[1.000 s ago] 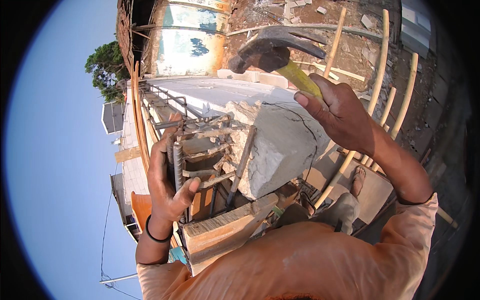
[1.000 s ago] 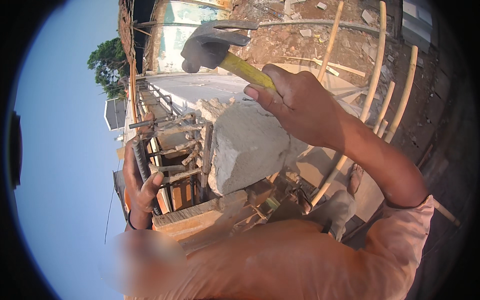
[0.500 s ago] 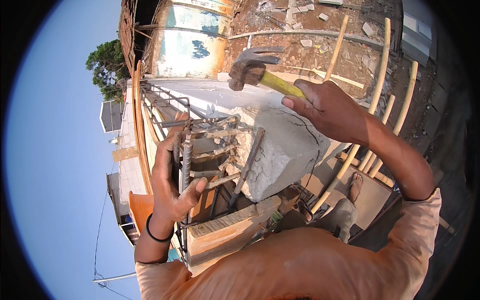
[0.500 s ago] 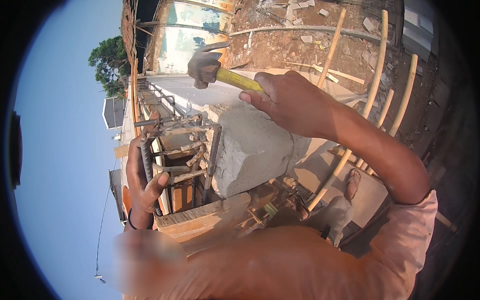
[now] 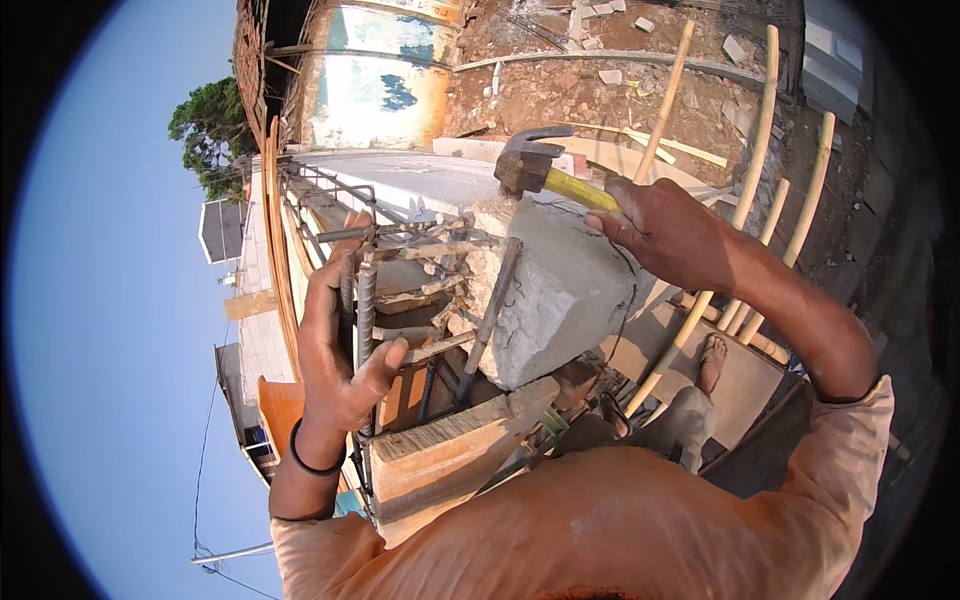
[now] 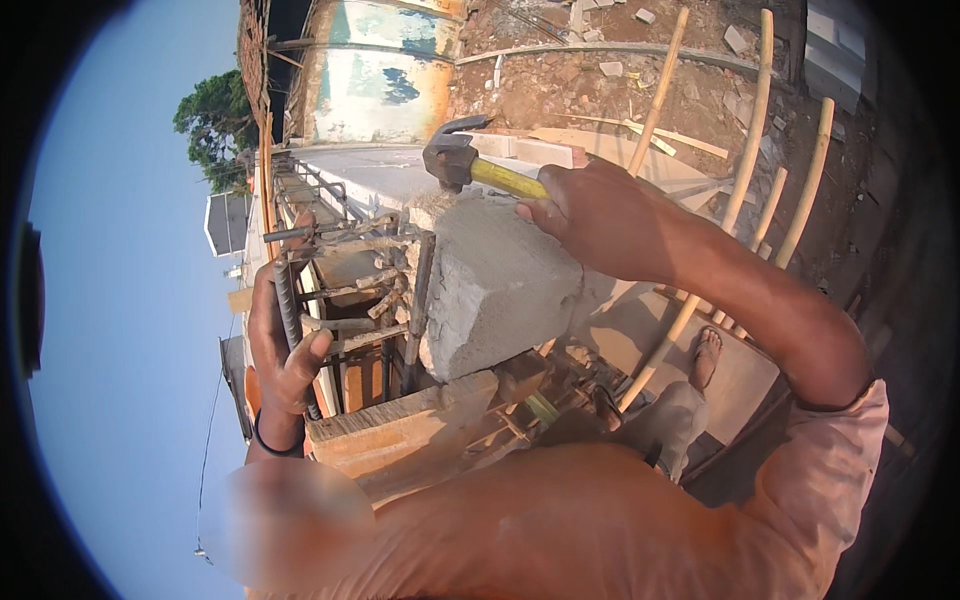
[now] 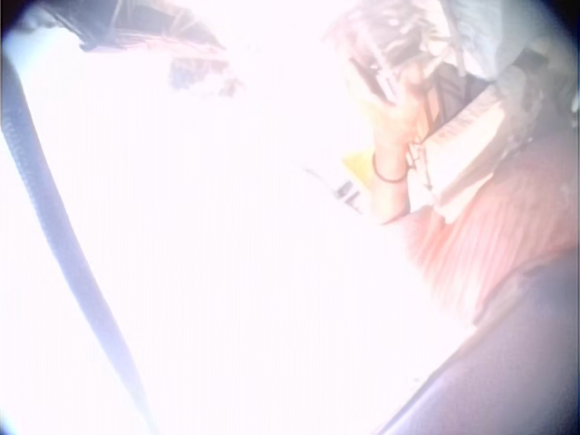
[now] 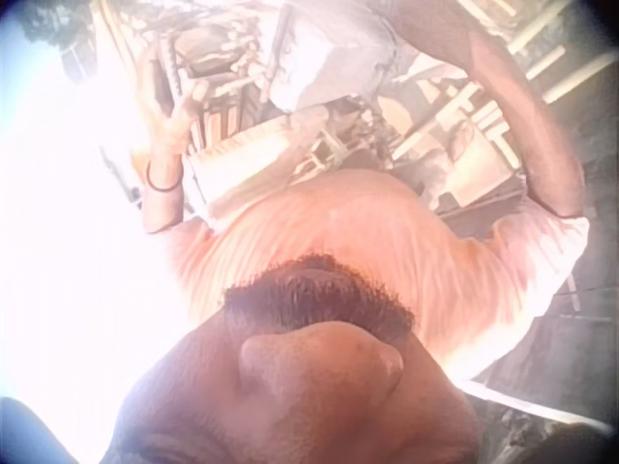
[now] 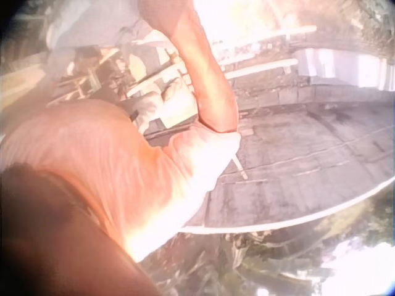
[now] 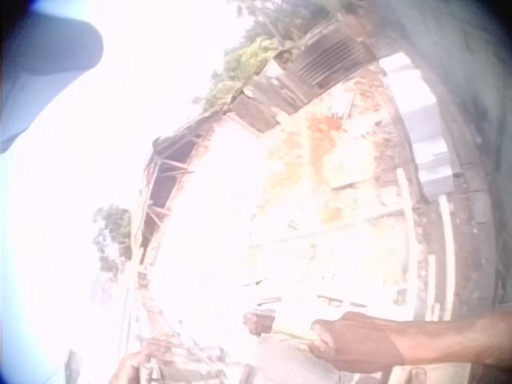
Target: The person secures wood formwork for a concrete beam by hammering nails through wooden planks into supporting beams and the existing concrete structure.
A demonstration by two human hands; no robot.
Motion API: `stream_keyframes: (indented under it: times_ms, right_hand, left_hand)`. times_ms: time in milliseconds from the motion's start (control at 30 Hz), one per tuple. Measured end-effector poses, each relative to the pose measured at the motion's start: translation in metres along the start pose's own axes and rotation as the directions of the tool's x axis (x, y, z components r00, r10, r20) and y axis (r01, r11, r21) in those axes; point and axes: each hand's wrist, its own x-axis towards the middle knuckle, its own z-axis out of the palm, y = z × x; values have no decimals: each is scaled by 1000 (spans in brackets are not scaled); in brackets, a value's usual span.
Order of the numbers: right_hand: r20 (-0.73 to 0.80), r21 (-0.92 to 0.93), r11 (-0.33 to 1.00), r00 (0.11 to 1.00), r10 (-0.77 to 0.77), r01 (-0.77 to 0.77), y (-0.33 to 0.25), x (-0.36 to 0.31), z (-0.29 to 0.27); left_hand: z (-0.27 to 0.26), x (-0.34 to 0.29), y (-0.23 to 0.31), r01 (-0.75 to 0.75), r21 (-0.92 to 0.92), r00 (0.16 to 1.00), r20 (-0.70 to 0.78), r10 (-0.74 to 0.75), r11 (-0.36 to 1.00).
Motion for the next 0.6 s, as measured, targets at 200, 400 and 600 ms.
stream_keyframes:
  times_ms: [200,400,600]
  right_hand:
    - [-69,139,989,997,-46,55,-4,-8,0]
    - [17,175,983,999,50,-52,0,2,-10]
    - [180,17,994,978,105,-110,-2,13,-12]
  left_hand:
    - [2,-2,-1,-5,49,999,-41,7,999]
    - [5,-3,3,37,31,997,-73,-35,999]
    - [3,0,7,79,41,996,-43,-77,996]
